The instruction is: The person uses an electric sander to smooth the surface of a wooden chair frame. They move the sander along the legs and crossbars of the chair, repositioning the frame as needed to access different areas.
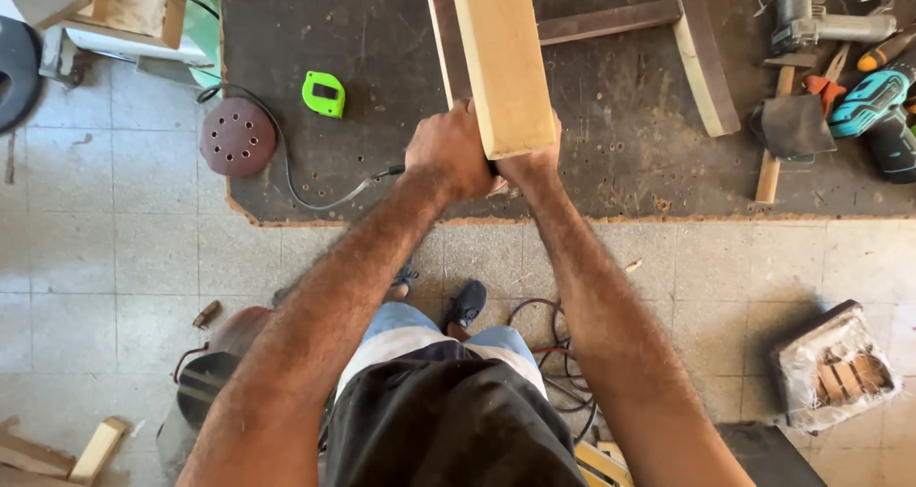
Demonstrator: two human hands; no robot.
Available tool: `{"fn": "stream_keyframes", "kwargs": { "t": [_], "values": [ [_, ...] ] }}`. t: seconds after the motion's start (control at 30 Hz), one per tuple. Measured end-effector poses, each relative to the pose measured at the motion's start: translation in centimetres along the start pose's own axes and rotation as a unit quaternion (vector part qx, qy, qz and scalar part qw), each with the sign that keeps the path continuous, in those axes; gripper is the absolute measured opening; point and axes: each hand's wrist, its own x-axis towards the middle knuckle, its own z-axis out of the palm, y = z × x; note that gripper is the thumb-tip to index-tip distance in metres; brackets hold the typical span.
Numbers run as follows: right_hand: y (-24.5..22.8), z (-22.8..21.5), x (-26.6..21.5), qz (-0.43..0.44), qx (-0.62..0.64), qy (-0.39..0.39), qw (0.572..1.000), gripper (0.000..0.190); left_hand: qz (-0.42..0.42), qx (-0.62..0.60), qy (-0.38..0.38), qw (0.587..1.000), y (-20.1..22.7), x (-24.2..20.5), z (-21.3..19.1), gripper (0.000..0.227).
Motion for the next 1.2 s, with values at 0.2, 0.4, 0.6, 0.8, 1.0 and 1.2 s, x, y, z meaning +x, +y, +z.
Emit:
{"fn": "stream_keyframes", "kwargs": {
  "t": [0.2,0.4,0.6,0.8,1.0,1.2],
  "values": [
    [-0.9,0.1,-0.6,-0.008,0.009,-0.003,1.000,0.038,0.006,0.002,-0.028,1.000,1.2,-1.0,-1.8,0.067],
    [-0.8,0.0,-0.5,-0.015,0.020,0.003,1.000,0.037,0.005,0.006,-0.024,1.000,-0.2,0.1,-1.0,0.071],
    [-1.0,-0.3,1.5,-0.019,0.028,0.003,0.999,0.036,0.012,-0.011,0.005,1.000,-0.2,0.6,-2.8,0.062],
    [-1.1,0.6,1.4,-0.019,0.038,-0.003,0.999,0.036,-0.004,0.005,-0.011,1.000,0.1,-0.6,-3.1,0.062],
    [-1.1,-0.3,1.4,-0.032,0.049,-0.006,0.998,0.035,-0.018,-0.040,0.006,0.999,-0.4,0.1,-1.9,0.053],
    [0.2,-1.0,1.5,-0.027,0.058,-0.009,0.998,0.035,-0.052,-0.103,-0.021,0.993,1.3,-0.3,-3.7,0.050]
  ]
}}
